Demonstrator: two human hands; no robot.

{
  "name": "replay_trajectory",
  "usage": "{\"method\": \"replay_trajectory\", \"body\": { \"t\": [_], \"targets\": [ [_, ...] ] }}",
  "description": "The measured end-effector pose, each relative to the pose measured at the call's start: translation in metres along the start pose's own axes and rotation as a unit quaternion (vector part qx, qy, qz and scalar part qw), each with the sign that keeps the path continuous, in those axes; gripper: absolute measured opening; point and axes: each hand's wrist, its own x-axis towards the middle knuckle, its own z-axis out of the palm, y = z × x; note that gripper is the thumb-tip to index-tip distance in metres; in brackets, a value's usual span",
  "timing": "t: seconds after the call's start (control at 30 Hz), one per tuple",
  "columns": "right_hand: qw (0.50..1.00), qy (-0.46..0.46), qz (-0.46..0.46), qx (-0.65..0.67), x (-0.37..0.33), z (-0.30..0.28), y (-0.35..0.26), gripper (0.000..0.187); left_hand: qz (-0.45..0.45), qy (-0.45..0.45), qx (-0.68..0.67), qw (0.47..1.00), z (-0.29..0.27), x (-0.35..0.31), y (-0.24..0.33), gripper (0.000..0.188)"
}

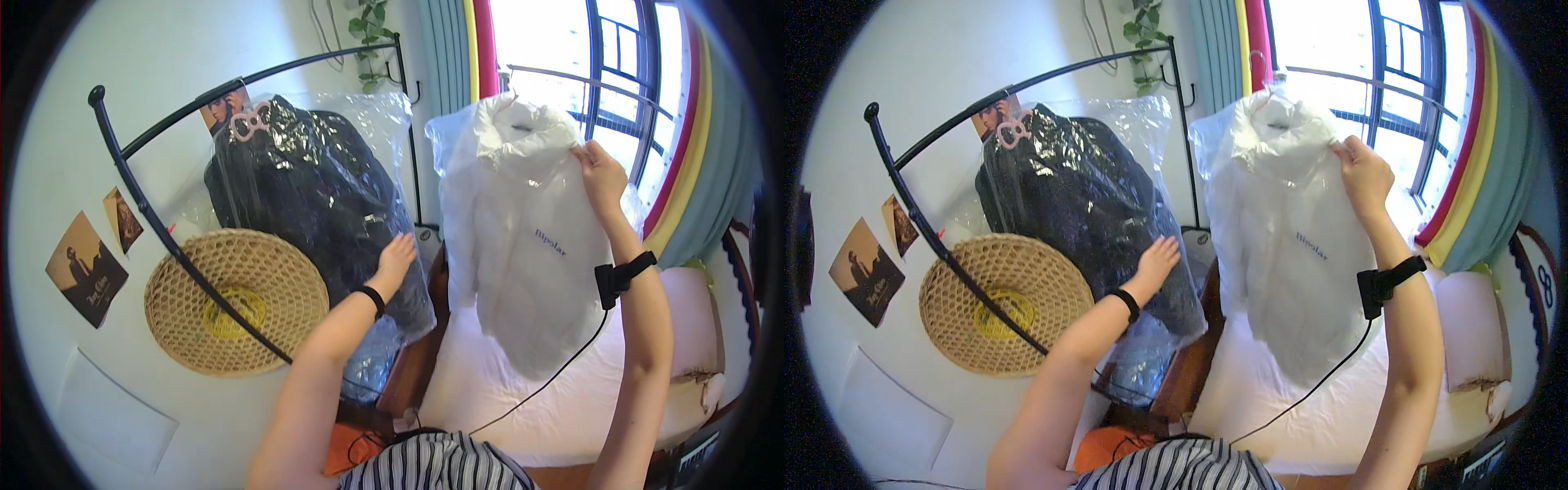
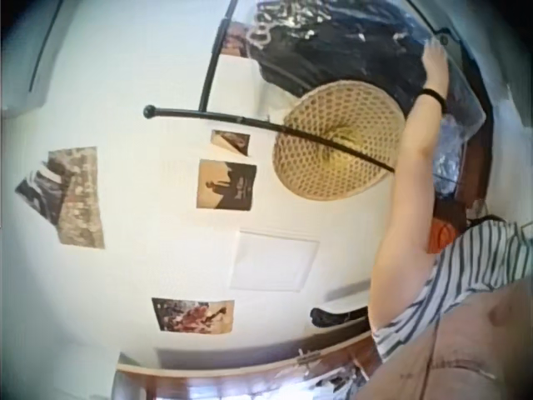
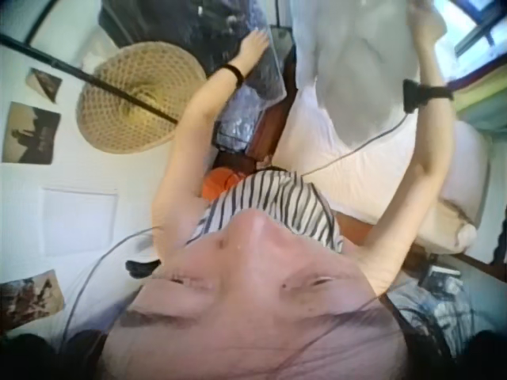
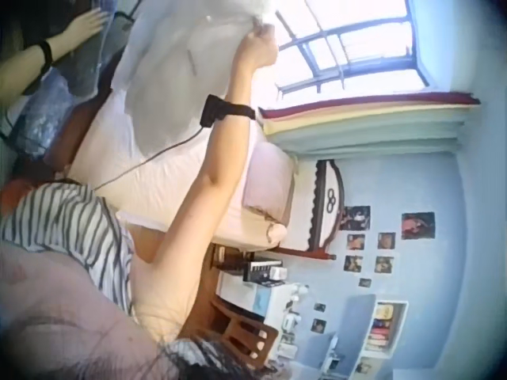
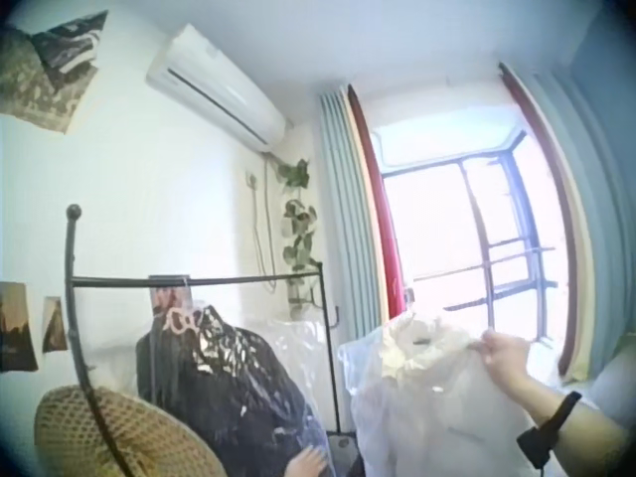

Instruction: The person hangs a white garment on a clothing rack, then zips up a black jacket and puts it into a plastic bag before hanging it on the rack.

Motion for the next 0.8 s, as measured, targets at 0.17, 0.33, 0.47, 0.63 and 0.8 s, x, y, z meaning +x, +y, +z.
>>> {"method": "replay_trajectory", "body": {
  "t": [0.17, 0.33, 0.47, 0.63, 0.8],
  "targets": [
    [1.0, -0.022, 0.01, 0.004, 0.02, 0.063, -0.032, 0.022, 0.017, -0.103, 0.071, 0.992, 0.014, 0.003, 0.001, 0.027],
    [0.995, -0.016, -0.025, 0.091, 0.056, 0.116, -0.104, 0.026, 0.028, -0.003, -0.059, 0.998, 0.009, -0.073, -0.014, 0.017],
    [0.989, -0.005, -0.052, 0.139, 0.097, 0.147, -0.166, 0.028, 0.024, 0.061, -0.16, 0.985, -0.013, -0.115, -0.022, 0.011],
    [0.982, -0.055, -0.03, 0.18, 0.129, 0.184, -0.247, 0.033, 0.041, 0.044, -0.193, 0.979, -0.031, -0.134, -0.018, 0.008],
    [0.966, -0.061, -0.03, 0.25, 0.14, 0.227, -0.311, 0.033, 0.007, 0.106, -0.289, 0.952, -0.032, -0.136, -0.015, 0.008]
  ]
}}
